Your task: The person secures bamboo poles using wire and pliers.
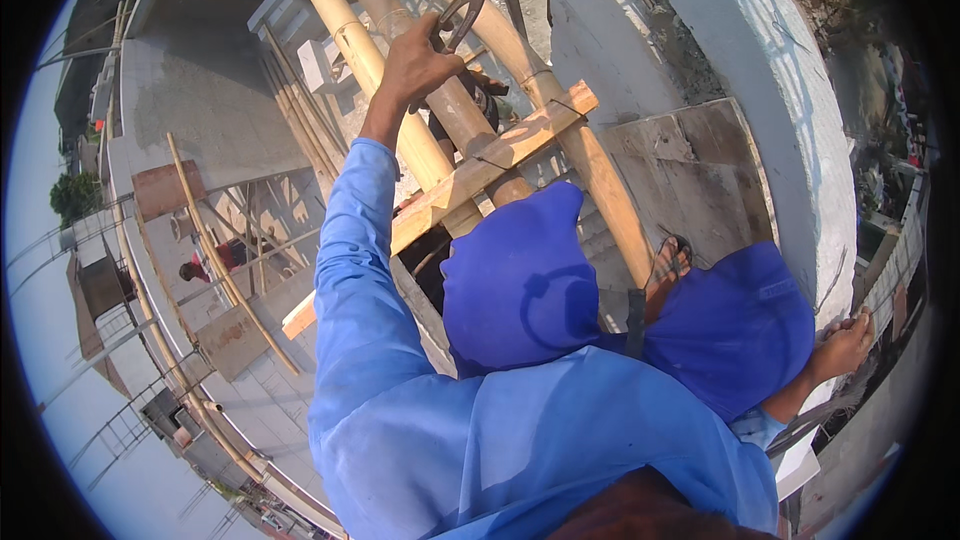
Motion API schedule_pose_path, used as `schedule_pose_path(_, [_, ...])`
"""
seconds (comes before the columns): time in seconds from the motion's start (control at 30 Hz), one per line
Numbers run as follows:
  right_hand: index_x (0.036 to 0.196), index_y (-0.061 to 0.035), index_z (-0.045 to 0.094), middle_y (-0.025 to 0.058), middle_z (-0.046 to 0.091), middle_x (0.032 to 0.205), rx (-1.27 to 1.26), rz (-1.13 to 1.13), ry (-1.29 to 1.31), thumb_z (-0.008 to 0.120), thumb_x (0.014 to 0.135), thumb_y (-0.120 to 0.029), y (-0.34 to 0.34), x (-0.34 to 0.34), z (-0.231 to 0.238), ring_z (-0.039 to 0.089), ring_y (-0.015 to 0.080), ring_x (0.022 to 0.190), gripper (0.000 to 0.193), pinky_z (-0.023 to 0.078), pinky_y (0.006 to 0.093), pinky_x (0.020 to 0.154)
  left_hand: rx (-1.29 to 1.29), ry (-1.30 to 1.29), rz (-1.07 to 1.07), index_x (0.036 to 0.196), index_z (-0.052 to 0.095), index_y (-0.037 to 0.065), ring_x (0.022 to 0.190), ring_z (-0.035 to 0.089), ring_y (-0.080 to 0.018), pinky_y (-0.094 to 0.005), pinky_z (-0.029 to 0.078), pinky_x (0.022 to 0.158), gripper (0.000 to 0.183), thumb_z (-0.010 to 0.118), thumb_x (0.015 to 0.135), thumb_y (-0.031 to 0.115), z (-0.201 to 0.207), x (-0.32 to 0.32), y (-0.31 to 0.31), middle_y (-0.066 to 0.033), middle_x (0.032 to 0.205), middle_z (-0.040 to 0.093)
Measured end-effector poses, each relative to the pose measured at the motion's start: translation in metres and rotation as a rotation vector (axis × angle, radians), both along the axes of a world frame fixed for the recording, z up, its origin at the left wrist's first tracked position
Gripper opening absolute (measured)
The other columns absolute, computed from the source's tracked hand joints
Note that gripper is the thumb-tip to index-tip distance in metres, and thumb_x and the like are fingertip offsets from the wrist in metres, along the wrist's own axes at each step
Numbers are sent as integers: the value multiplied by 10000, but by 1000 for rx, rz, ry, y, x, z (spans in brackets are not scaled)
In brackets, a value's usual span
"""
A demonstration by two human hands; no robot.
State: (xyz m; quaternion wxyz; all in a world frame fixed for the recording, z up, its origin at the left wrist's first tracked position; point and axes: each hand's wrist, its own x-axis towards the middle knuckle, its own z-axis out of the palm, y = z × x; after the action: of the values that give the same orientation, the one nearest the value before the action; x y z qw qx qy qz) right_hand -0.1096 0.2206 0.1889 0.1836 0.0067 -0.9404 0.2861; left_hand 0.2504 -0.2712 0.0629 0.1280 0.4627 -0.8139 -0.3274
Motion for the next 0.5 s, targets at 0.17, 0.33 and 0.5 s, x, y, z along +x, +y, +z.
schedule_pose_path(0.17, [1043, 52, 584, 35, 448, 692, -330, 26, 11, 444, 899, -151, -24, 27, 22, 419, 94, 538, 285, 336, 227, 457, 17, -422, 22, 1072, 596, 38, 864, 629, -364, -420, 495, 762, 473, 615, 625, 193, -104, 78, -11, -223, 900, 643])
schedule_pose_path(0.33, [1063, 45, 527, 5, 407, 653, -685, 62, -31, 462, 908, -84, -33, 30, 43, 371, 75, 494, 212, 290, 209, 418, -43, -569, -55, 1107, 607, 104, 937, 587, -376, -426, 497, 796, 481, 608, 630, 164, -127, 112, -14, -213, 998, 578])
schedule_pose_path(0.5, [972, -23, 513, -21, 376, 644, -1033, 238, -72, 466, 939, -121, 25, -4, 74, 318, 68, 495, 114, 265, 199, 434, -270, -598, -64, 1218, 561, 164, 1001, 487, -400, -445, 477, 835, 551, 630, 671, 182, -172, 97, -10, -205, 1073, 498])
